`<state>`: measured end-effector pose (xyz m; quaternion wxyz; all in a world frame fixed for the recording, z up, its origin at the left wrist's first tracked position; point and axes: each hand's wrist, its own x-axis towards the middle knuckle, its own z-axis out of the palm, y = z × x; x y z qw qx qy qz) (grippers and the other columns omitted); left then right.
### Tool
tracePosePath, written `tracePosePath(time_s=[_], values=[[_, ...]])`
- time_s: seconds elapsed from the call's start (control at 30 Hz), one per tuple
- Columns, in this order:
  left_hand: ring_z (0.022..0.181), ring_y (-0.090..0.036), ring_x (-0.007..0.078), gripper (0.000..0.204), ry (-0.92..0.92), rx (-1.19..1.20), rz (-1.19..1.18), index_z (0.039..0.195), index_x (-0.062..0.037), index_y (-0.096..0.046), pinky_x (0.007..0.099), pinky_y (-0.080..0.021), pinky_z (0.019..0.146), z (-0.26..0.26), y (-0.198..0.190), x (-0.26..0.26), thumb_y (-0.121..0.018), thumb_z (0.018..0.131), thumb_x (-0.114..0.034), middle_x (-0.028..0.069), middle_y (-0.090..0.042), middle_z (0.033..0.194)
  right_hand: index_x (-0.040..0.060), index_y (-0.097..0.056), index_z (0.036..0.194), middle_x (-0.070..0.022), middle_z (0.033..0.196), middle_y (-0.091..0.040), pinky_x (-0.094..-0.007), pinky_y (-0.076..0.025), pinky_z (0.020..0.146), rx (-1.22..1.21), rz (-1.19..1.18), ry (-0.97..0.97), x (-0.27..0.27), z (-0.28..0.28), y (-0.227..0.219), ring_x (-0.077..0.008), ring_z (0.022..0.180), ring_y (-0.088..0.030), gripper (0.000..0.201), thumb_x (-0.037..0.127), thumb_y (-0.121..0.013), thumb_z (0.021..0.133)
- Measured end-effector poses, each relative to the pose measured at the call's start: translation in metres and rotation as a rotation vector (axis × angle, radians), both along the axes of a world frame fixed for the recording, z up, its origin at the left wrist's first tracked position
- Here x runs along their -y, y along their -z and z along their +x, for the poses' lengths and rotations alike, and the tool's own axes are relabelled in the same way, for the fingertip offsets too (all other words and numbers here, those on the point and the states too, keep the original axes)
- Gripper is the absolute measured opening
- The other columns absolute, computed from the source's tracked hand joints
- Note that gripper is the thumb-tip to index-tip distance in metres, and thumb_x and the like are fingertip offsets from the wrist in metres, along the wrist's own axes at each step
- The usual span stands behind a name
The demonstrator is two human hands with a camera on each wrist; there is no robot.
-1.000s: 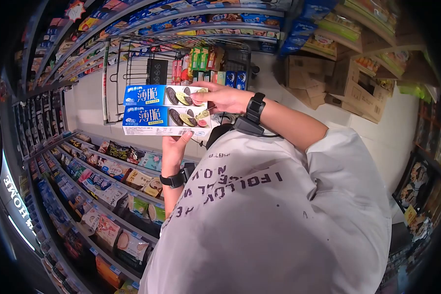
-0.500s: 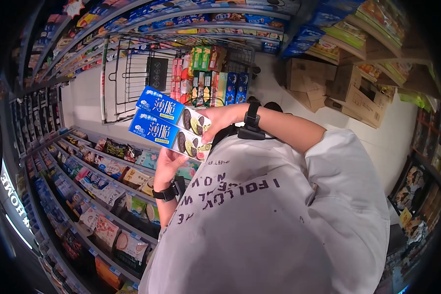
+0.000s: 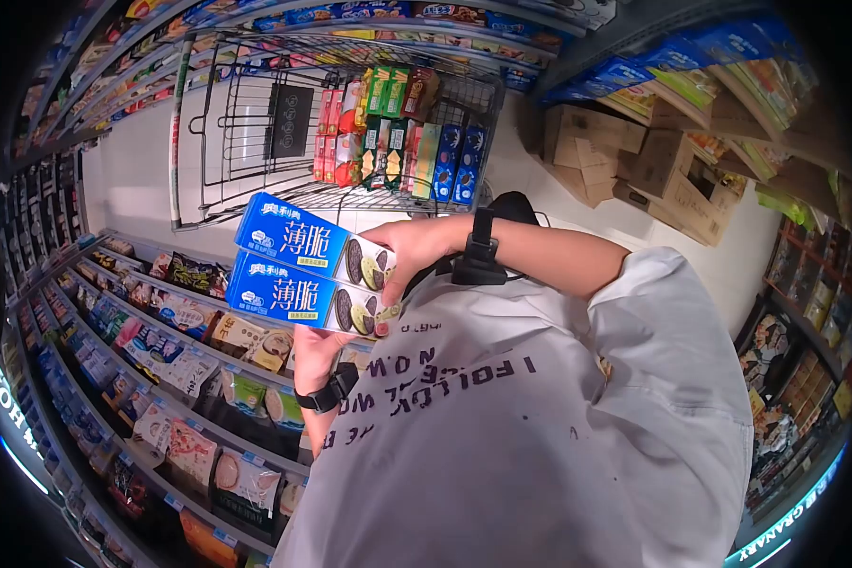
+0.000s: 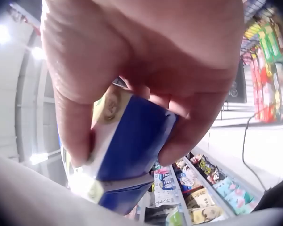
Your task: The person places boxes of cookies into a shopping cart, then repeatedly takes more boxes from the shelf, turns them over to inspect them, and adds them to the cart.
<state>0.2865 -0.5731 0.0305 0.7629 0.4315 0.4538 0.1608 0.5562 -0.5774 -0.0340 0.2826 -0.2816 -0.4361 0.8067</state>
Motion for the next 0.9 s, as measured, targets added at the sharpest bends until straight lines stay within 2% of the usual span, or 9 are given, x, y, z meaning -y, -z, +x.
tracePosePath(time_s=[0.17,0.3,0.37,0.57,0.63,0.7,0.73,0.77,0.9], values=[[0.102,-0.065,0.0167,0.049,0.078,0.027,-0.091,0.121,0.0003,-0.054,0.0301,-0.054,0.083,-0.032,0.008,-0.038,-0.073,0.077,0.01,0.0086,-0.066,0.111,0.0026,-0.05,0.13,-0.0087,0.121,-0.064,-0.031,-0.045,0.099,-0.125,-0.211,-0.058,-0.027,-0.031,0.011,-0.0162,0.113,-0.058,0.074,0.007,-0.087,0.066],[0.096,-0.066,0.0152,0.051,0.146,-0.052,0.076,0.118,-0.0003,-0.056,0.0291,-0.054,0.081,-0.049,0.019,-0.071,-0.076,0.072,0.011,0.0071,-0.067,0.109,0.0013,-0.05,0.129,-0.0099,0.124,-0.062,-0.0311,-0.045,0.098,0.097,-0.045,0.014,-0.054,-0.046,0.0,-0.0164,0.114,-0.057,0.075,0.011,-0.088,0.065],[0.096,-0.065,0.0154,0.053,0.15,-0.079,-0.032,0.117,-0.0006,-0.057,0.0304,-0.053,0.083,-0.06,0.021,-0.091,-0.078,0.069,0.011,0.0067,-0.067,0.108,0.0011,-0.05,0.13,-0.0087,0.123,-0.063,-0.0304,-0.046,0.097,0.071,-0.049,0.075,-0.066,-0.058,-0.001,-0.0154,0.112,-0.058,0.076,0.013,-0.088,0.065],[0.108,-0.062,0.0187,0.05,0.385,-0.089,0.471,0.128,-0.0009,-0.057,0.0323,-0.049,0.09,-0.088,0.006,-0.18,-0.071,0.079,0.0,0.0109,-0.067,0.117,0.0028,-0.044,0.136,-0.0067,0.124,-0.062,-0.0325,-0.046,0.099,0.044,-0.357,0.288,-0.082,-0.055,-0.018,-0.015,0.112,-0.059,0.074,0.005,-0.082,0.072],[0.109,-0.063,0.023,0.046,0.35,-0.308,0.515,0.129,-0.002,-0.057,0.0347,-0.049,0.091,-0.14,-0.003,-0.212,-0.066,0.084,-0.003,0.0129,-0.066,0.121,0.0037,-0.044,0.137,-0.0067,0.125,-0.062,-0.0323,-0.045,0.1,0.163,-0.347,0.342,-0.076,-0.043,-0.006,-0.0152,0.113,-0.058,0.074,0.005,-0.082,0.073],[0.11,-0.063,0.0261,0.039,0.388,-0.734,0.878,0.126,-0.0007,-0.06,0.0366,-0.048,0.095,-0.217,-0.009,-0.251,-0.063,0.088,-0.008,0.0155,-0.065,0.121,0.0045,-0.044,0.137,-0.0066,0.125,-0.062,-0.032,-0.045,0.099,0.185,-0.329,0.434,-0.071,-0.03,0.001,-0.0153,0.113,-0.058,0.074,0.006,-0.082,0.073],[0.11,-0.063,0.0263,0.038,0.351,-0.908,0.919,0.127,0.0001,-0.059,0.0366,-0.048,0.095,-0.246,-0.031,-0.264,-0.062,0.09,-0.009,0.017,-0.065,0.121,0.0047,-0.045,0.136,-0.0065,0.125,-0.062,-0.0319,-0.045,0.1,0.214,-0.38,0.453,-0.069,-0.023,0.002,-0.0152,0.113,-0.058,0.074,0.006,-0.082,0.072],[0.112,-0.063,0.0261,0.036,0.159,-0.926,0.754,0.128,0.0003,-0.058,0.0363,-0.048,0.095,-0.267,-0.055,-0.27,-0.059,0.093,-0.009,0.0175,-0.065,0.121,0.005,-0.047,0.135,-0.0065,0.125,-0.062,-0.0319,-0.044,0.101,0.265,-0.409,0.446,-0.067,-0.013,0.008,-0.015,0.114,-0.058,0.072,0.006,-0.083,0.072],[0.113,-0.063,0.0262,0.036,0.178,-1.546,0.98,0.13,-0.0003,-0.056,0.0355,-0.048,0.092,-0.396,-0.172,-0.302,-0.054,0.099,-0.019,0.0169,-0.064,0.123,0.0046,-0.048,0.133,-0.0057,0.125,-0.061,-0.0319,-0.043,0.101,0.316,-0.356,0.516,-0.071,0.011,0.004,-0.0142,0.113,-0.058,0.073,0.008,-0.084,0.07]])
